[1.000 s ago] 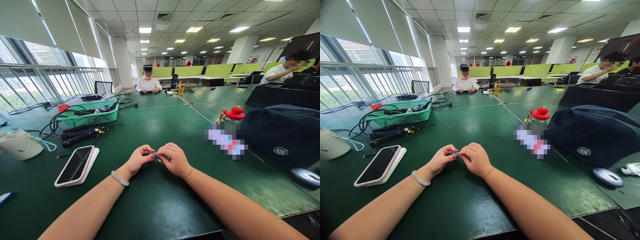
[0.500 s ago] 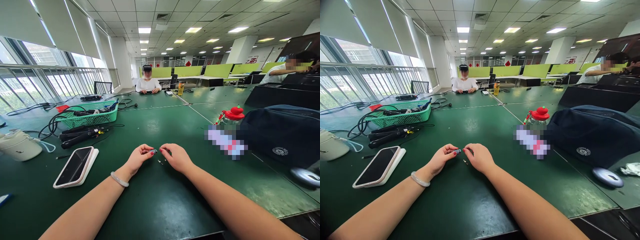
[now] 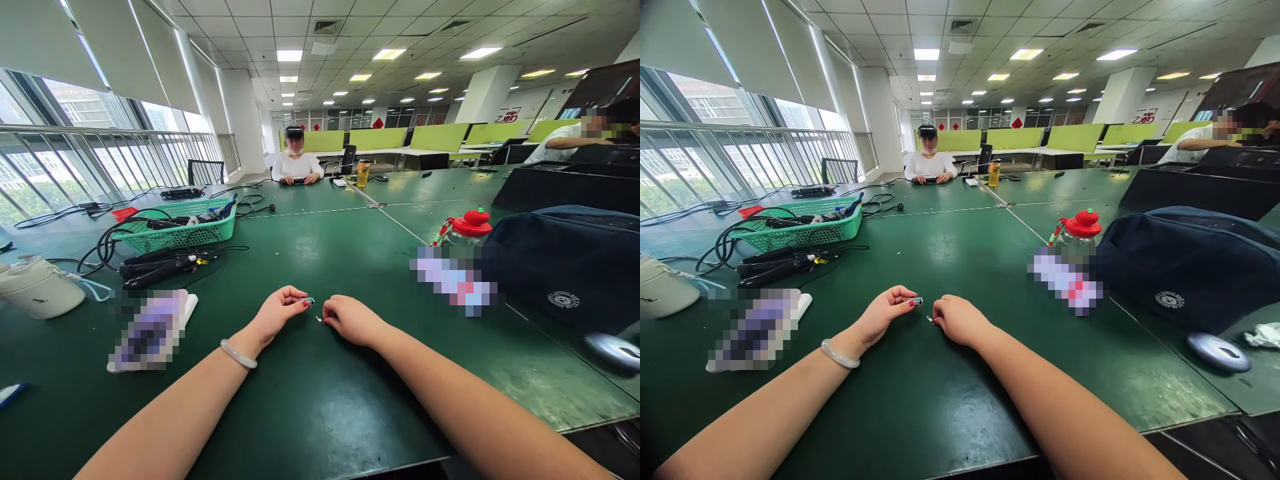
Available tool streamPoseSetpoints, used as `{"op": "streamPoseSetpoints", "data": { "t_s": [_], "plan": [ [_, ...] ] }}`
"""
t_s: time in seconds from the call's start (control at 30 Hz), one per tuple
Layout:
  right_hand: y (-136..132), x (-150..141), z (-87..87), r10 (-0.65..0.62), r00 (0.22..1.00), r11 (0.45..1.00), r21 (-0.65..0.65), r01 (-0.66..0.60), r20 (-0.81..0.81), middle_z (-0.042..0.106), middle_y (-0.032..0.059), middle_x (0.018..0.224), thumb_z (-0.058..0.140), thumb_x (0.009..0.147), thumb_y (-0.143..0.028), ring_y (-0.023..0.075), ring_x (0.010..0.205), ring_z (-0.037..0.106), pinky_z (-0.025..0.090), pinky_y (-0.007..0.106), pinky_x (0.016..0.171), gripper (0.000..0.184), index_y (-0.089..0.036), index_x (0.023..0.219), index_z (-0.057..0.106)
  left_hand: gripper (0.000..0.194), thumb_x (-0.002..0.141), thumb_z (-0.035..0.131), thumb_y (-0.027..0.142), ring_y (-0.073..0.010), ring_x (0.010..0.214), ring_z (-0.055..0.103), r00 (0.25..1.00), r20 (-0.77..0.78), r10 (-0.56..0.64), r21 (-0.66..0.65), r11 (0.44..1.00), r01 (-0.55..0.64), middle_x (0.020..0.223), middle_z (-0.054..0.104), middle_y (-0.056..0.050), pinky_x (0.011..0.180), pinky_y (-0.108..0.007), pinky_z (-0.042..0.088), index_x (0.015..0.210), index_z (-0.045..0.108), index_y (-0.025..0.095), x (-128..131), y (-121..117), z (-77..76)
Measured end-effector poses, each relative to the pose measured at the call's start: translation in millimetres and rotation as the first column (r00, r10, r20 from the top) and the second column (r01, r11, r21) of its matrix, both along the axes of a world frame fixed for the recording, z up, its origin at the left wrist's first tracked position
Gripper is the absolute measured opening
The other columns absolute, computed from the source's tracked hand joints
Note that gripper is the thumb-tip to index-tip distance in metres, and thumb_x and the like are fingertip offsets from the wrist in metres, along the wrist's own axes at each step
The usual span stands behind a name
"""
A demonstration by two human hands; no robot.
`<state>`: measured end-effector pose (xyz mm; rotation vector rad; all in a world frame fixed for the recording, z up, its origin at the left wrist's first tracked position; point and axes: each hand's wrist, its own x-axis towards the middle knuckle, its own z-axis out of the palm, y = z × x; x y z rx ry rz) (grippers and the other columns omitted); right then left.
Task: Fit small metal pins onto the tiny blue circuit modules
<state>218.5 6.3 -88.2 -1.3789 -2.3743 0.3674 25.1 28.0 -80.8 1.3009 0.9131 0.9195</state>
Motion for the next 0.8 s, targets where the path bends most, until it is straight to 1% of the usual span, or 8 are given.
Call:
{"op": "streamPoseSetpoints", "data": {
  "t_s": [0.1,0.17,0.27,0.33,0.47,0.67,0.73,0.8],
  "plan": [
    [1.5,4.1,-0.6,0.020,0.999,1.000,-0.023,-0.021,-0.050,0.058,0.0014,0.076,0.059,0.077,-0.012,0.0125,0.071,0.054,0.041,0.023,0.066,0.009,-0.019,0.075,0.064,0.039,0.061,0.076,0.035,-0.0147,0.080,0.059,0.998,-0.052,-0.017,0.010,1.000,0.017,0.085,0.065,-0.007,0.079,-0.028,0.042,0.086,0.057,0.012,-0.1,1.4,-1.9],
    [1.8,7.4,-0.1,0.024,0.997,0.999,-0.043,-0.027,-0.078,0.059,0.0011,0.078,0.056,0.077,-0.008,0.0120,0.072,0.055,0.042,0.023,0.068,0.015,-0.019,0.079,0.065,0.039,0.061,0.076,0.036,-0.0151,0.080,0.059,0.997,-0.077,-0.027,0.014,0.999,0.029,0.086,0.065,-0.007,0.079,-0.029,0.042,0.086,0.057,0.012,-0.3,2.7,-3.4],
    [1.9,10.3,0.2,0.012,0.996,0.998,-0.058,-0.017,-0.088,0.059,0.0006,0.075,0.060,0.072,-0.007,0.0115,0.068,0.054,0.042,0.022,0.064,0.017,-0.020,0.082,0.066,0.039,0.062,0.075,0.036,-0.0151,0.081,0.059,0.993,-0.111,-0.040,0.015,0.999,0.042,0.086,0.065,-0.007,0.080,-0.029,0.042,0.088,0.057,0.012,-0.5,4.1,-4.8],
    [1.9,9.7,-0.8,0.011,0.997,0.998,-0.056,-0.015,-0.074,0.058,0.0006,0.074,0.061,0.071,-0.006,0.0114,0.067,0.053,0.041,0.021,0.063,0.016,-0.019,0.078,0.066,0.038,0.063,0.074,0.035,-0.0152,0.082,0.059,0.992,-0.112,-0.049,0.011,0.999,0.050,0.087,0.065,-0.007,0.081,-0.029,0.042,0.089,0.058,0.012,-0.4,4.1,-4.7],
    [1.1,3.6,-5.0,-0.028,0.999,0.999,-0.039,0.026,-0.044,0.057,0.0019,0.074,0.055,0.075,-0.005,0.0117,0.067,0.052,0.040,0.022,0.063,0.016,-0.018,0.071,0.063,0.037,0.065,0.073,0.035,-0.0151,0.084,0.059,0.993,-0.099,-0.063,0.001,0.998,0.064,0.088,0.065,-0.008,0.085,-0.030,0.041,0.089,0.057,0.012,1.0,2.8,-2.3],
    [-0.1,-1.1,-7.5,-0.026,0.998,1.000,-0.017,0.025,-0.059,0.058,0.0029,0.078,0.051,0.079,-0.007,0.0131,0.072,0.054,0.040,0.024,0.069,0.017,-0.018,0.075,0.063,0.036,0.065,0.073,0.034,-0.0157,0.084,0.059,0.990,-0.134,-0.050,0.009,0.999,0.051,0.088,0.065,-0.008,0.085,-0.031,0.041,0.088,0.058,0.012,1.7,1.5,-0.8],
    [0.5,1.6,-4.2,-0.022,0.996,0.999,-0.043,0.019,-0.088,0.061,0.0023,0.080,0.047,0.080,-0.007,0.0133,0.075,0.055,0.041,0.024,0.071,0.020,-0.019,0.078,0.064,0.036,0.065,0.073,0.035,-0.0155,0.083,0.059,0.992,-0.117,-0.053,0.005,0.999,0.054,0.087,0.064,-0.008,0.085,-0.031,0.041,0.089,0.058,0.012,1.5,1.4,-1.1],
    [1.3,6.3,1.0,-0.032,0.992,0.994,-0.108,0.018,-0.125,0.063,0.0009,0.081,0.044,0.082,-0.006,0.0126,0.075,0.056,0.041,0.023,0.070,0.025,-0.020,0.083,0.064,0.037,0.066,0.072,0.036,-0.0153,0.083,0.059,0.994,-0.094,-0.057,-0.001,0.998,0.057,0.087,0.064,-0.008,0.085,-0.031,0.041,0.090,0.057,0.012,1.2,1.4,-1.5]
  ]
}}
